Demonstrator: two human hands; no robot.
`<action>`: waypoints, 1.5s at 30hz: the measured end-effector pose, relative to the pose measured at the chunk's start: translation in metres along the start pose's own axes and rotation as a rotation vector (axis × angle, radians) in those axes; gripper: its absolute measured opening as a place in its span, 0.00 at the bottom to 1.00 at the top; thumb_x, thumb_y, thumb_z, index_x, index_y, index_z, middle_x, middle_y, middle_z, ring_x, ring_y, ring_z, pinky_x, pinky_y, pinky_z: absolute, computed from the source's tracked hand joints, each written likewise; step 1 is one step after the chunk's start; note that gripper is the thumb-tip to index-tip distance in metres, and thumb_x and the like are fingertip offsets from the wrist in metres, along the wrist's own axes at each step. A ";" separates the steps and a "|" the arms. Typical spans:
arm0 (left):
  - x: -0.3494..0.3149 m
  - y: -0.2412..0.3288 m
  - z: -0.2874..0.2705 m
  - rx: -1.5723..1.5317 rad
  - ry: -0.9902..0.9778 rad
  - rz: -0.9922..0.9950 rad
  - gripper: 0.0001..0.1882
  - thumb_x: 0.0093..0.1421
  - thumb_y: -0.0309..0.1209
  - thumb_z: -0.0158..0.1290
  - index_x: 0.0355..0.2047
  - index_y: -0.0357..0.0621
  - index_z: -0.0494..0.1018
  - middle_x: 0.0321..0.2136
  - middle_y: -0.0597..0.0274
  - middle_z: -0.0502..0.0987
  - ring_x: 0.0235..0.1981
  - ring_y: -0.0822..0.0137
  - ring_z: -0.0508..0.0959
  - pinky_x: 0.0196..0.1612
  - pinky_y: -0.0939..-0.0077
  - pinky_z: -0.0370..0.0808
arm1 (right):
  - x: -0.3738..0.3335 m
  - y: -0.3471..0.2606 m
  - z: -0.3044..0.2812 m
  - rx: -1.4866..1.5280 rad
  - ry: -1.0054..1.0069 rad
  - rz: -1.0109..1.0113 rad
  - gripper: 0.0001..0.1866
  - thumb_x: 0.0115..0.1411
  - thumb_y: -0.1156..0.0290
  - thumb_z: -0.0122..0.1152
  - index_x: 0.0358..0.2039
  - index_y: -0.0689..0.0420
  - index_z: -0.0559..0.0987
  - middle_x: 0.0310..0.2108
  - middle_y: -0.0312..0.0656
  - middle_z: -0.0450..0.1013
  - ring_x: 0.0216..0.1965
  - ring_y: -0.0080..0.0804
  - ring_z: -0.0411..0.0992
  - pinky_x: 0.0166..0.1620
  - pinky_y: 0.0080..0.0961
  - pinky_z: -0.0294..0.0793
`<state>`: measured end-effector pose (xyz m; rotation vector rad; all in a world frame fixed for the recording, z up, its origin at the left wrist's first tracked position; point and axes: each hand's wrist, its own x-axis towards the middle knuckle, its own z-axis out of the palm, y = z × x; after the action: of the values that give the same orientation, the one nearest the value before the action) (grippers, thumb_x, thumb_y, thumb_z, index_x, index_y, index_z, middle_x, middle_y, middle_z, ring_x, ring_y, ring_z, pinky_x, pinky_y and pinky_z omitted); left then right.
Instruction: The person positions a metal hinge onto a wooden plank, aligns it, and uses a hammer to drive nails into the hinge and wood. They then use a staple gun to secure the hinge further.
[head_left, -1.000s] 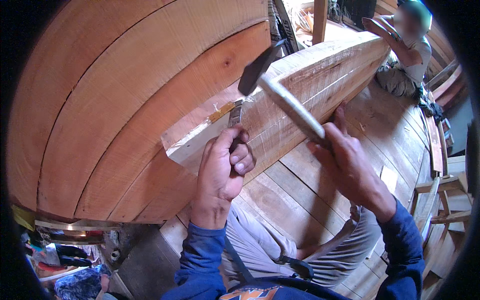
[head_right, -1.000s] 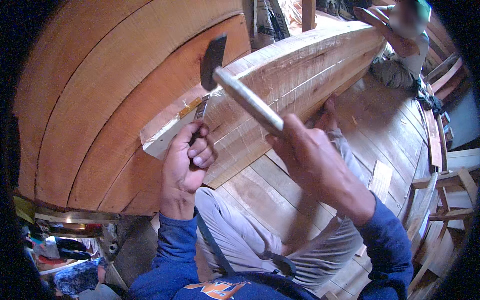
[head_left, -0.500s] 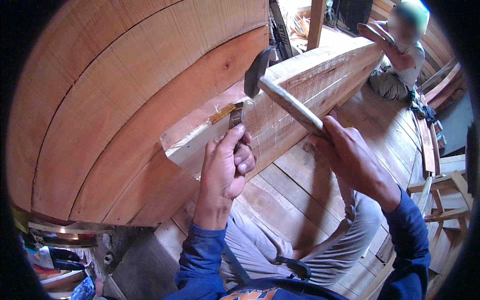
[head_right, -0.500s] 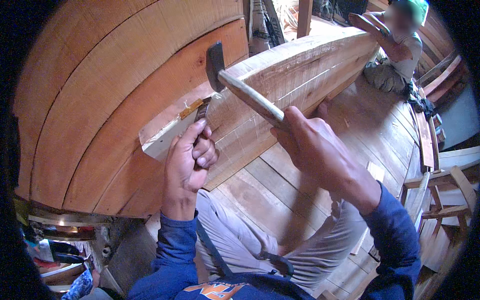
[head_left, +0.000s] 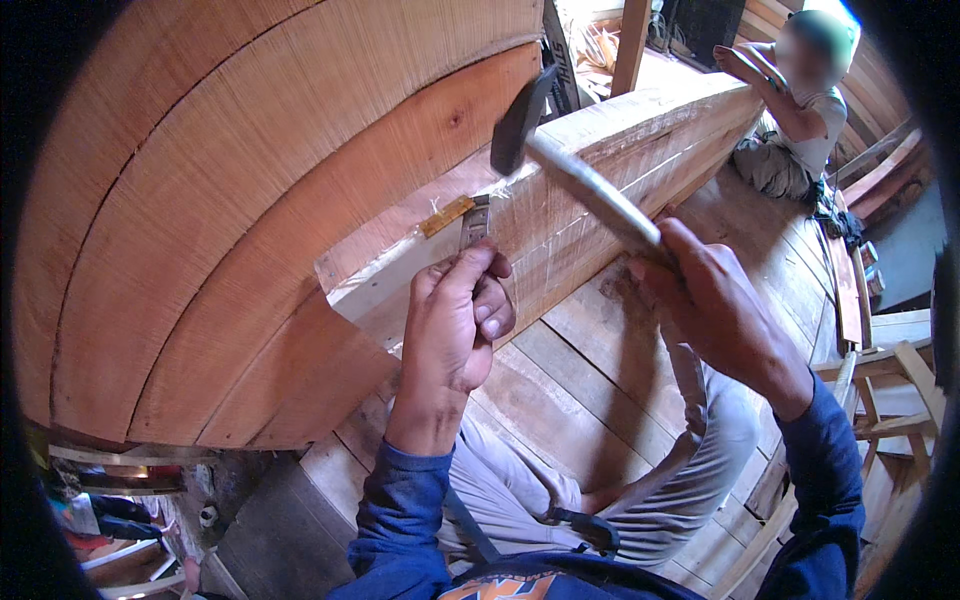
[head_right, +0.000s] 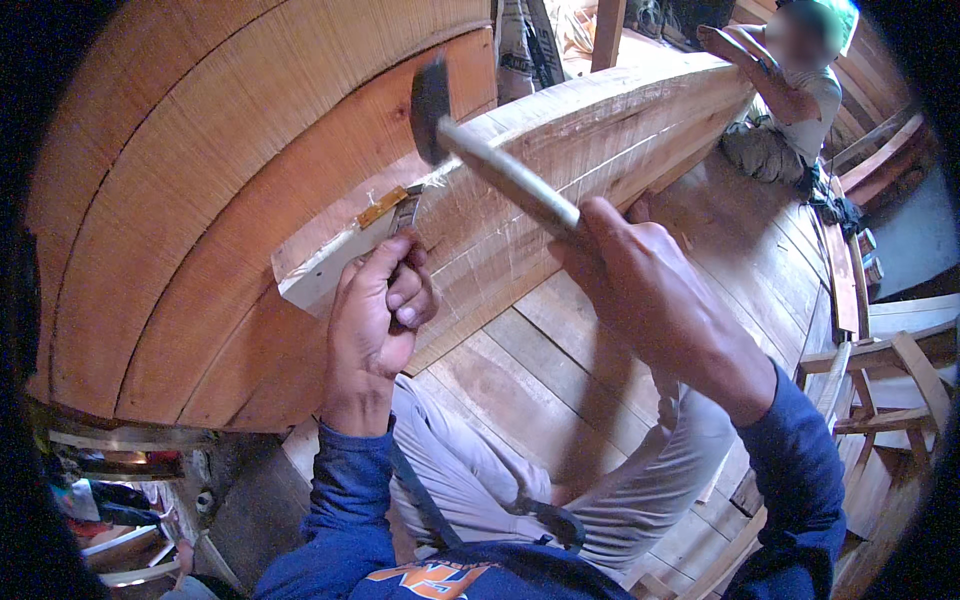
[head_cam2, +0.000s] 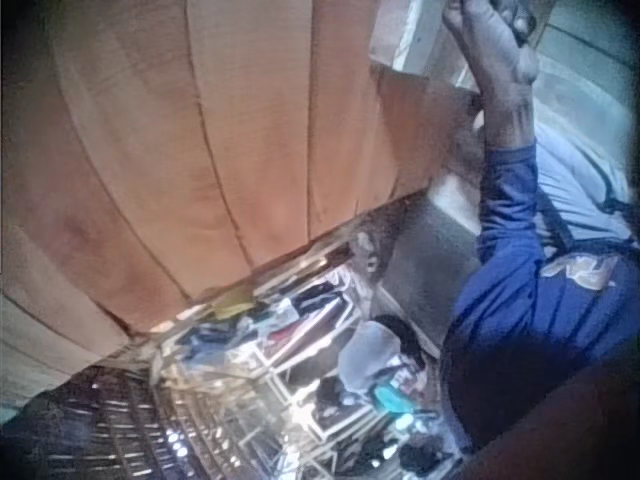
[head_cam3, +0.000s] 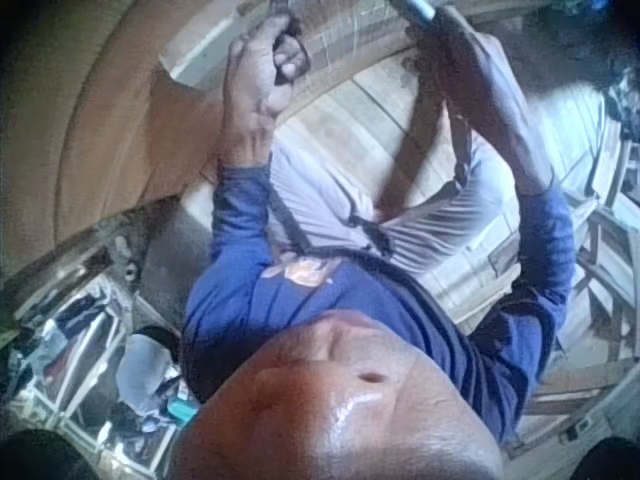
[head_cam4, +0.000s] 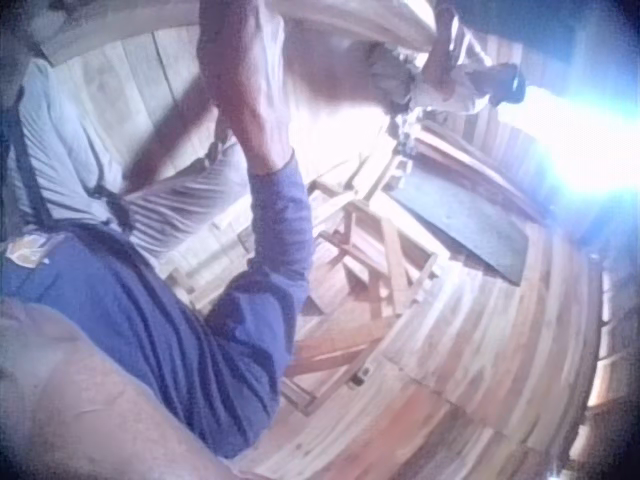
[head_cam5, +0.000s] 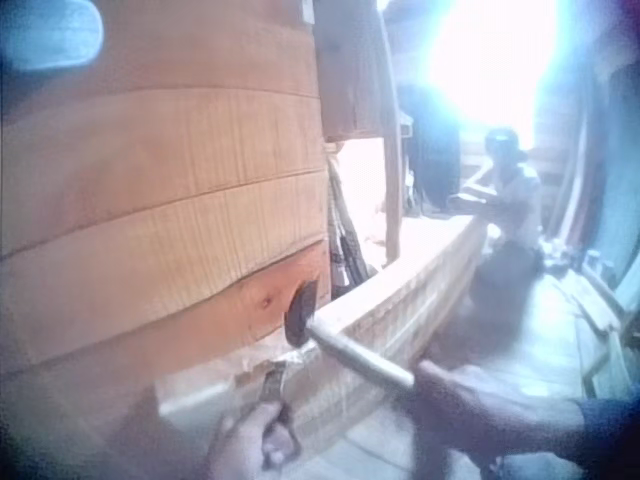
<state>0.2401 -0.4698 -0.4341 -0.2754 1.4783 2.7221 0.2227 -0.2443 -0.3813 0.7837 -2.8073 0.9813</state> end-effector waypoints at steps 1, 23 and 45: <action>0.001 -0.001 -0.001 -0.011 -0.006 0.001 0.13 0.62 0.35 0.50 0.25 0.39 0.69 0.08 0.75 0.54 0.08 0.79 0.55 0.14 0.82 0.52 | -0.001 -0.005 -0.001 0.018 0.034 0.028 0.11 0.62 0.69 0.53 0.30 0.61 0.64 0.16 0.53 0.65 0.19 0.56 0.67 0.23 0.45 0.63; 0.003 0.000 -0.006 0.037 -0.063 0.029 0.13 0.62 0.32 0.50 0.24 0.36 0.68 0.09 0.71 0.59 0.09 0.79 0.58 0.14 0.82 0.55 | -0.007 -0.006 0.010 0.029 0.034 0.021 0.11 0.62 0.69 0.54 0.30 0.61 0.64 0.16 0.54 0.65 0.21 0.58 0.66 0.24 0.45 0.62; 0.002 -0.005 -0.010 0.160 -0.005 0.046 0.13 0.63 0.32 0.49 0.24 0.37 0.68 0.09 0.71 0.60 0.09 0.79 0.58 0.14 0.83 0.56 | -0.015 -0.005 0.012 0.037 0.066 -0.013 0.11 0.61 0.69 0.55 0.30 0.60 0.64 0.17 0.56 0.66 0.22 0.58 0.68 0.25 0.46 0.63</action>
<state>0.2399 -0.4749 -0.4441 -0.2321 1.7089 2.6161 0.2394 -0.2481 -0.3919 0.7579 -2.7324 1.0400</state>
